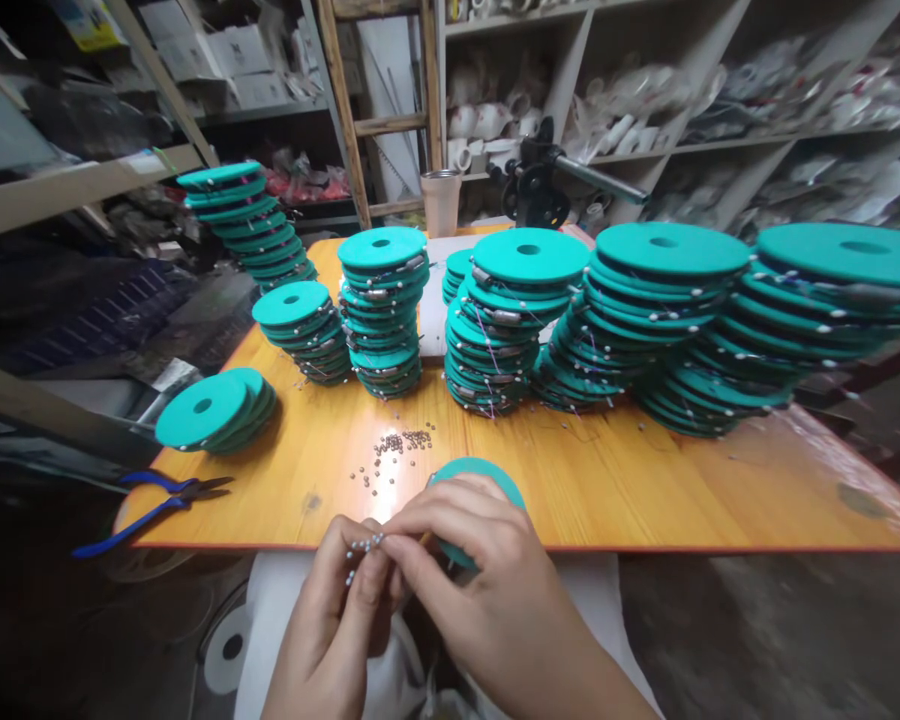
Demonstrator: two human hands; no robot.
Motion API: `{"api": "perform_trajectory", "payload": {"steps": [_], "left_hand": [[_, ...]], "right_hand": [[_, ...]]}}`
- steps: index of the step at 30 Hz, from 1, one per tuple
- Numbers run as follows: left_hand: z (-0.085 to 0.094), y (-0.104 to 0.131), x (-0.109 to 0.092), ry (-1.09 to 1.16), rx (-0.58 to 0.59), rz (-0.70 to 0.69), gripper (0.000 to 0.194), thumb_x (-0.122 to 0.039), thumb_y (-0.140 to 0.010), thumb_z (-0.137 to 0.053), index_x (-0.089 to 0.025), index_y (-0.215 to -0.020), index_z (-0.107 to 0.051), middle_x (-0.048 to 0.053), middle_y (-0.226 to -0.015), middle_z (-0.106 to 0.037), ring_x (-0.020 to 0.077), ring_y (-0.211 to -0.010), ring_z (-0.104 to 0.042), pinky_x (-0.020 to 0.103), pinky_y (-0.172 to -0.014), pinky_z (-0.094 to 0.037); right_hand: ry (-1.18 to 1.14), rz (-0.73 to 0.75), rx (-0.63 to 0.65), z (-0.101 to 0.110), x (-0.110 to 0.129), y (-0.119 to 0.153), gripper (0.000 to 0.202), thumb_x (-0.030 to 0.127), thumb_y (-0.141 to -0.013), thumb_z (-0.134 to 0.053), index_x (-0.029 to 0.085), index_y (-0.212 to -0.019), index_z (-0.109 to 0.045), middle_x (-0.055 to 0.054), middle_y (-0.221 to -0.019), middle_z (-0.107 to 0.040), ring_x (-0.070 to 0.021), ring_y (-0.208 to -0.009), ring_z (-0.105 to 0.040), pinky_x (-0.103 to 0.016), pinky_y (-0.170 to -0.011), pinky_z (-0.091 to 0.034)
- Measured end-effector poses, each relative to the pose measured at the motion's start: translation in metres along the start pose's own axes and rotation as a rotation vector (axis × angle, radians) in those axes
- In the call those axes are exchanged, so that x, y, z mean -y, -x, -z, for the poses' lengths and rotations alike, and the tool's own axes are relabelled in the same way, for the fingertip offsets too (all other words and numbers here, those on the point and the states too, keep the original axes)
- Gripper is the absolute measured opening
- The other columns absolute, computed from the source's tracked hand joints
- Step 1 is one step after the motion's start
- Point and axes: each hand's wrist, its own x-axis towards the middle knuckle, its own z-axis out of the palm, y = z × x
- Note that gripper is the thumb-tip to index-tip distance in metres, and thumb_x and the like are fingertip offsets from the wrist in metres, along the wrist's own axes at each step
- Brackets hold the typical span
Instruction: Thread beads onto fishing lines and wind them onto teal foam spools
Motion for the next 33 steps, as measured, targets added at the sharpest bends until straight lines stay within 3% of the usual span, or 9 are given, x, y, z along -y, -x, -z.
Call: {"api": "perform_trajectory", "payload": {"steps": [6, 10, 13, 16, 25, 30, 33], "left_hand": [[-0.001, 0.000, -0.002, 0.028, 0.013, -0.025, 0.045, -0.062, -0.092, -0.050, -0.018, -0.081, -0.050, 0.000, -0.075, -0.051, 0.0075, -0.060, -0.038, 0.021, -0.052, -0.029], [-0.008, 0.001, -0.004, 0.266, -0.078, 0.021, 0.048, -0.064, -0.087, -0.057, -0.019, -0.078, -0.044, -0.005, -0.064, -0.044, 0.0052, -0.054, -0.036, 0.017, -0.050, -0.027], [-0.008, -0.001, -0.002, 0.382, -0.093, -0.026, 0.046, -0.061, -0.086, -0.060, -0.019, -0.079, -0.042, -0.006, -0.063, -0.043, 0.0036, -0.049, -0.036, 0.015, -0.046, -0.025], [-0.006, -0.003, 0.002, 0.416, -0.105, -0.104, 0.041, -0.055, -0.089, -0.060, -0.019, -0.079, -0.042, -0.006, -0.065, -0.045, 0.0031, -0.049, -0.038, 0.014, -0.045, -0.028], [-0.006, -0.004, 0.006, 0.456, -0.132, -0.137, 0.035, -0.046, -0.094, -0.057, -0.019, -0.079, -0.041, -0.006, -0.067, -0.045, 0.0019, -0.049, -0.038, 0.011, -0.044, -0.029], [-0.004, -0.005, 0.008, 0.425, -0.058, -0.161, 0.034, -0.046, -0.095, -0.055, -0.019, -0.079, -0.041, -0.006, -0.066, -0.045, 0.0026, -0.048, -0.040, 0.012, -0.044, -0.032], [-0.006, -0.003, 0.005, 0.451, -0.118, -0.134, 0.035, -0.046, -0.093, -0.058, -0.019, -0.079, -0.041, -0.006, -0.066, -0.045, 0.0022, -0.048, -0.038, 0.011, -0.044, -0.030]], "right_hand": [[-0.006, 0.037, -0.015, 0.001, 0.001, 0.000, 0.012, 0.014, -0.091, -0.065, 0.021, -0.084, -0.072, 0.003, -0.077, -0.069, -0.0107, -0.076, -0.064, -0.027, -0.076, -0.048], [0.018, 0.054, -0.011, 0.001, 0.002, 0.000, 0.014, 0.013, -0.092, -0.062, 0.020, -0.082, -0.070, 0.002, -0.075, -0.068, -0.0114, -0.073, -0.063, -0.029, -0.077, -0.049], [0.046, 0.133, -0.064, 0.002, 0.000, 0.001, 0.012, 0.010, -0.089, -0.065, 0.020, -0.085, -0.070, 0.003, -0.079, -0.070, -0.0102, -0.074, -0.065, -0.026, -0.079, -0.051], [0.097, 0.156, -0.102, 0.003, -0.001, 0.001, 0.012, 0.009, -0.088, -0.066, 0.020, -0.086, -0.069, 0.003, -0.079, -0.070, -0.0095, -0.075, -0.066, -0.024, -0.077, -0.052], [0.146, 0.178, -0.082, 0.005, -0.001, 0.000, 0.011, 0.010, -0.089, -0.064, 0.018, -0.084, -0.070, -0.001, -0.078, -0.070, -0.0127, -0.074, -0.067, -0.026, -0.076, -0.055], [0.136, 0.170, -0.077, 0.006, 0.001, 0.000, 0.011, 0.011, -0.089, -0.065, 0.018, -0.083, -0.070, -0.001, -0.078, -0.071, -0.0129, -0.073, -0.067, -0.026, -0.074, -0.056], [0.134, 0.169, -0.070, 0.007, 0.001, 0.000, 0.011, 0.011, -0.089, -0.064, 0.018, -0.084, -0.070, -0.001, -0.078, -0.071, -0.0125, -0.074, -0.067, -0.025, -0.073, -0.056]]}}
